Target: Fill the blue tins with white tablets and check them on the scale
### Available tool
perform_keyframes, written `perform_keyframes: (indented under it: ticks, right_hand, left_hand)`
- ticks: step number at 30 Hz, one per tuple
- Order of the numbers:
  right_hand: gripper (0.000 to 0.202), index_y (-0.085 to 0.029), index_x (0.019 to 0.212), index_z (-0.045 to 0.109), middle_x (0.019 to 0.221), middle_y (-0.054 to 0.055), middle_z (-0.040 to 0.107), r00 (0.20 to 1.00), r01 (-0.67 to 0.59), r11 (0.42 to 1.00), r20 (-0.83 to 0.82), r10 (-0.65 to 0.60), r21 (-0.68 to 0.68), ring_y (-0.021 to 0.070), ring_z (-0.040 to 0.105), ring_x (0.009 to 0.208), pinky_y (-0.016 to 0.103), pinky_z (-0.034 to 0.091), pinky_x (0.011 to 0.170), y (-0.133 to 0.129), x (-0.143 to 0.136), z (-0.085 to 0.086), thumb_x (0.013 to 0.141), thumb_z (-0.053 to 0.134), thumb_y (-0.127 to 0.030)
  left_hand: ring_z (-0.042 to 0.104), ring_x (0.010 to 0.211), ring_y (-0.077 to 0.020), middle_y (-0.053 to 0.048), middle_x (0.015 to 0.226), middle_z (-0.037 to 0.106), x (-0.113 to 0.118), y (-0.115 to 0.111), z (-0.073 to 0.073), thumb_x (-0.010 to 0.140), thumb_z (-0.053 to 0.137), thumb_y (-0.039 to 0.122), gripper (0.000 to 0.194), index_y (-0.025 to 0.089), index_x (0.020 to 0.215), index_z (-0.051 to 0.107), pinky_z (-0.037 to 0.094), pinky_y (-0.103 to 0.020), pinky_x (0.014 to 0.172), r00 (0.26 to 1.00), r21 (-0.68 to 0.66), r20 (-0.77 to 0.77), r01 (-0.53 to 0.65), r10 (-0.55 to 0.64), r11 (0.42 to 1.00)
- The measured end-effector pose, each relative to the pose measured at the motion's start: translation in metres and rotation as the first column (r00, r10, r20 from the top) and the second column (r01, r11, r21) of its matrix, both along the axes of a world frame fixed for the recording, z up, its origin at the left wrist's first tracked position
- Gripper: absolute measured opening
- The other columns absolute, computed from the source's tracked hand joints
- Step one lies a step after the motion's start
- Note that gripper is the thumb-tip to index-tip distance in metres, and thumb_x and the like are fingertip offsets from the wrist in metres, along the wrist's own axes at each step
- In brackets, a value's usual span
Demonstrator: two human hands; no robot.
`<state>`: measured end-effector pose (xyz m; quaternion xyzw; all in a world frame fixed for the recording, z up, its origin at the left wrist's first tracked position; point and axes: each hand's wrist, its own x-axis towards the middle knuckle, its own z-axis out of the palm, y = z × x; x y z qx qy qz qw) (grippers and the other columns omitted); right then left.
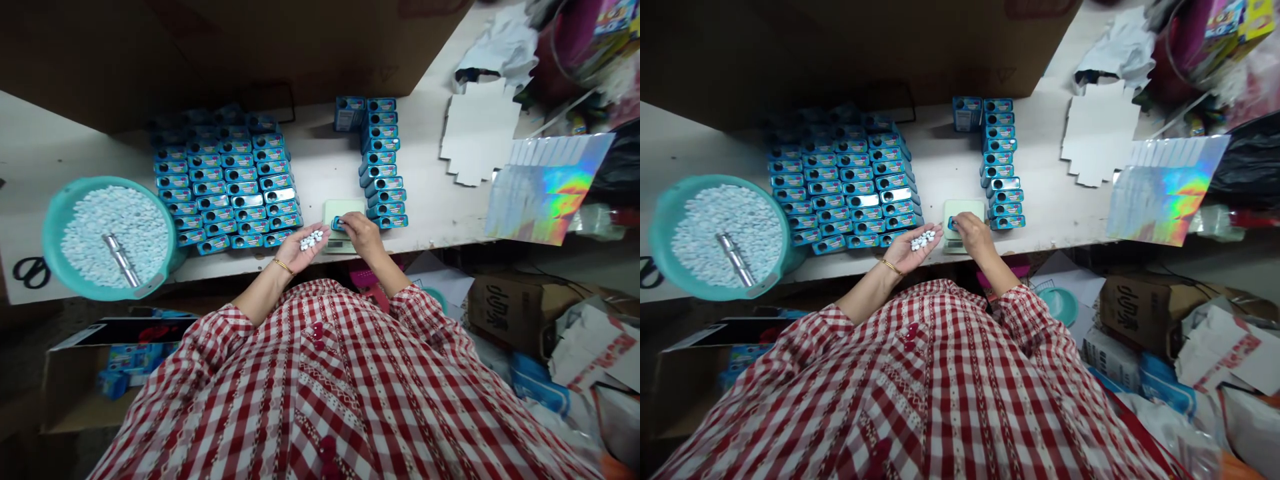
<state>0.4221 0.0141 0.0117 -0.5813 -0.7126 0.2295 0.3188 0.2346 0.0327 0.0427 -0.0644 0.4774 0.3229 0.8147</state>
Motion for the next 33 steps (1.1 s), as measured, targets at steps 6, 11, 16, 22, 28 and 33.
perform_keyframes:
  ticks: [6, 11, 16, 22, 28, 33]
  right_hand:
    - [0.022, -0.018, 0.104, 0.063, 0.104, 0.008, 0.064, 0.998, -0.067, 0.997, -0.002, 0.067, -0.049, 0.0188, 0.058, 0.099, 0.035, 0.049, 0.089, -0.027, -0.034, 0.014, 0.091, 0.047, -0.023]
    - [0.032, -0.010, 0.118, 0.056, 0.110, 0.015, 0.059, 0.883, -0.332, 0.892, 0.231, 0.408, -0.305, 0.0229, 0.052, 0.098, 0.039, 0.049, 0.087, -0.051, -0.082, 0.025, 0.089, 0.044, -0.013]
    - [0.028, -0.011, 0.113, 0.058, 0.107, 0.013, 0.058, 0.808, -0.415, 0.813, 0.244, 0.536, -0.410, 0.0204, 0.051, 0.097, 0.031, 0.051, 0.078, -0.055, -0.094, 0.023, 0.090, 0.042, -0.013]
    - [0.024, -0.014, 0.109, 0.059, 0.107, 0.012, 0.058, 0.814, -0.447, 0.817, 0.212, 0.540, -0.364, 0.0188, 0.052, 0.096, 0.029, 0.050, 0.076, -0.055, -0.095, 0.024, 0.091, 0.044, -0.014]
    - [0.021, -0.016, 0.103, 0.063, 0.099, 0.009, 0.060, 0.934, -0.339, 0.919, 0.047, 0.355, -0.200, 0.0174, 0.056, 0.091, 0.030, 0.050, 0.078, -0.056, -0.078, 0.017, 0.088, 0.049, -0.014]
    - [0.018, -0.019, 0.095, 0.066, 0.091, 0.005, 0.062, 0.993, -0.045, 0.995, -0.116, 0.034, -0.093, 0.0148, 0.059, 0.086, 0.028, 0.050, 0.077, -0.034, -0.034, 0.014, 0.087, 0.050, -0.019]
  left_hand:
    - [0.068, 0.083, -0.0174, -0.012, 0.085, 0.070, -0.010, -0.020, -0.005, 0.081, 0.045, 0.005, 0.027, 0.005, 0.102, 0.062, 0.054, -0.028, 0.082, 1.000, -0.030, -0.014, 0.012, -0.012, 0.999]
    - [0.064, 0.060, -0.0117, -0.005, 0.065, 0.066, -0.029, -0.047, -0.010, 0.083, 0.037, 0.004, 0.027, 0.009, 0.086, 0.064, 0.055, -0.029, 0.079, 1.000, -0.102, -0.013, 0.001, -0.002, 0.995]
    - [0.068, 0.079, -0.0176, -0.008, 0.069, 0.068, -0.049, -0.061, -0.008, 0.084, 0.036, 0.005, 0.028, 0.009, 0.083, 0.063, 0.054, -0.034, 0.083, 0.999, -0.130, -0.023, 0.046, -0.050, 0.990]
    - [0.068, 0.080, -0.0177, -0.009, 0.072, 0.069, -0.051, -0.061, -0.008, 0.082, 0.038, 0.003, 0.027, 0.008, 0.079, 0.064, 0.055, -0.033, 0.083, 0.998, -0.096, -0.043, 0.044, -0.049, 0.994]
    - [0.068, 0.073, -0.0148, -0.008, 0.074, 0.070, -0.039, -0.054, -0.007, 0.081, 0.040, 0.003, 0.027, 0.007, 0.090, 0.065, 0.054, -0.031, 0.086, 0.999, -0.072, -0.018, 0.043, -0.044, 0.996]
    - [0.069, 0.082, -0.0181, -0.014, 0.084, 0.071, -0.018, -0.032, -0.003, 0.081, 0.045, 0.006, 0.030, 0.004, 0.104, 0.063, 0.053, -0.030, 0.086, 0.997, -0.038, 0.007, 0.079, -0.079, 0.996]
